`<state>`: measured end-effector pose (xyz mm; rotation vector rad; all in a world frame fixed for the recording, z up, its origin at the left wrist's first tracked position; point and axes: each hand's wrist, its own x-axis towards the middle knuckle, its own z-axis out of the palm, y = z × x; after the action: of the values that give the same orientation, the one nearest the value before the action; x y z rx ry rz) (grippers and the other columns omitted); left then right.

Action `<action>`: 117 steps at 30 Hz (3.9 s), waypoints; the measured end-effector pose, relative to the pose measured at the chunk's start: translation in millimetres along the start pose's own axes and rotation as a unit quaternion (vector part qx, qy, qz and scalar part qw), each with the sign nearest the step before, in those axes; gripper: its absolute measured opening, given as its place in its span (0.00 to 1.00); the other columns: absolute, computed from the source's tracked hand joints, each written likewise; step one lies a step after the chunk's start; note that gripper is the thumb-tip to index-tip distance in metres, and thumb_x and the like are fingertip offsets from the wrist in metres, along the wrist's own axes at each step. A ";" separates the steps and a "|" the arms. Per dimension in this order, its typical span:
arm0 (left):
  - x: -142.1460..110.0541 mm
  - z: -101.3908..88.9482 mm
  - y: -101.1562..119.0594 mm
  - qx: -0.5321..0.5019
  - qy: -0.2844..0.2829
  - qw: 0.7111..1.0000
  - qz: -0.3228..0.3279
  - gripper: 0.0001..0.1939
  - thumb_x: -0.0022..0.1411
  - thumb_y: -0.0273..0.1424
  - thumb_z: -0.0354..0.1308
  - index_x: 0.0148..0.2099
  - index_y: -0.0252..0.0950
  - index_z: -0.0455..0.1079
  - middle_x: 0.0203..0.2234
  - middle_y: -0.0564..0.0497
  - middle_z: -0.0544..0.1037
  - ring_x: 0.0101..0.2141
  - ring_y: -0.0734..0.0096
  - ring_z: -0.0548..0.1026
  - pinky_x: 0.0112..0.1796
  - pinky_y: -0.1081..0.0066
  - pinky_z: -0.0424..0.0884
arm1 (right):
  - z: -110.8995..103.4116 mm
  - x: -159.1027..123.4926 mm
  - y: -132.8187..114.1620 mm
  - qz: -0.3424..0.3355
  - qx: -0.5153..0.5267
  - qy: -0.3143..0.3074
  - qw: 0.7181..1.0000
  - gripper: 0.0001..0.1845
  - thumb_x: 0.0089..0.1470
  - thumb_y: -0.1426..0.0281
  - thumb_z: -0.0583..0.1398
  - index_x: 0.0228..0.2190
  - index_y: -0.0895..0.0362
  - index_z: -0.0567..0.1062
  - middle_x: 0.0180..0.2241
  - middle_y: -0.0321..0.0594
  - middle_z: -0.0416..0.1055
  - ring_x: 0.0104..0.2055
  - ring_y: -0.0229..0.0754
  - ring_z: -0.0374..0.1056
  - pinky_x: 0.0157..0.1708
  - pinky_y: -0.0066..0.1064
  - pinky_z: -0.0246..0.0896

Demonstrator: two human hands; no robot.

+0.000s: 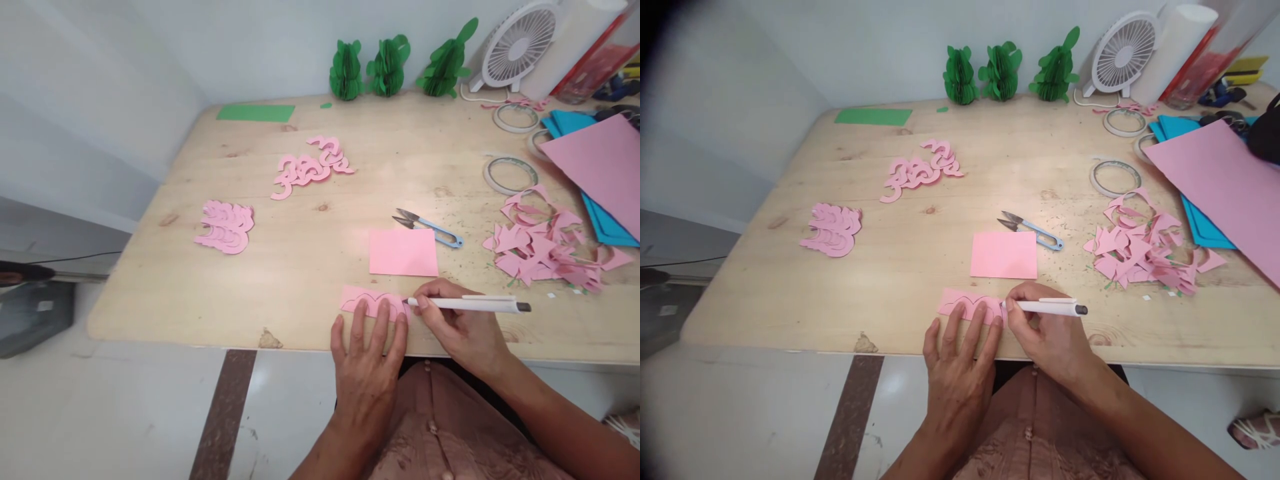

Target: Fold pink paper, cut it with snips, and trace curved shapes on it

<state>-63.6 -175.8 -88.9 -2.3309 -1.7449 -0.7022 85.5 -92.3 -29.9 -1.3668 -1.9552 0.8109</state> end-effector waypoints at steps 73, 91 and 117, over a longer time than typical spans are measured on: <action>0.3 1.4 1.1 0.009 0.007 1.000 -0.001 0.23 0.59 0.25 0.52 0.57 0.40 0.67 0.59 0.47 0.66 0.64 0.51 0.53 0.60 0.45 0.45 | -6.3 -9.8 0.9 0.036 0.067 -0.010 0.997 0.08 0.59 0.67 0.55 0.35 0.55 0.74 0.34 0.39 0.75 0.37 0.41 0.71 0.37 0.31 0.64; 1.7 0.5 1.9 0.014 0.009 1.000 -0.001 0.22 0.60 0.25 0.52 0.57 0.39 0.67 0.58 0.46 0.67 0.62 0.49 0.55 0.59 0.45 0.46 | -1.1 -5.7 -2.6 0.012 -0.003 0.000 1.000 0.06 0.57 0.69 0.56 0.31 0.55 0.73 0.27 0.35 0.73 0.29 0.37 0.67 0.29 0.28 0.59; 1.0 -0.1 2.3 0.009 0.004 1.000 -0.002 0.25 0.63 0.28 0.52 0.62 0.38 0.61 0.59 0.48 0.66 0.62 0.49 0.56 0.59 0.45 0.46 | 2.3 -21.1 2.1 -0.209 -0.075 0.003 0.975 0.20 0.58 0.79 0.55 0.52 0.58 0.69 0.34 0.42 0.77 0.34 0.42 0.69 0.33 0.34 0.67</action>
<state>-61.2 -175.7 -88.0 -2.3106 -1.7456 -0.6928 90.8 -112.1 -35.8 -0.9785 -2.2281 0.4656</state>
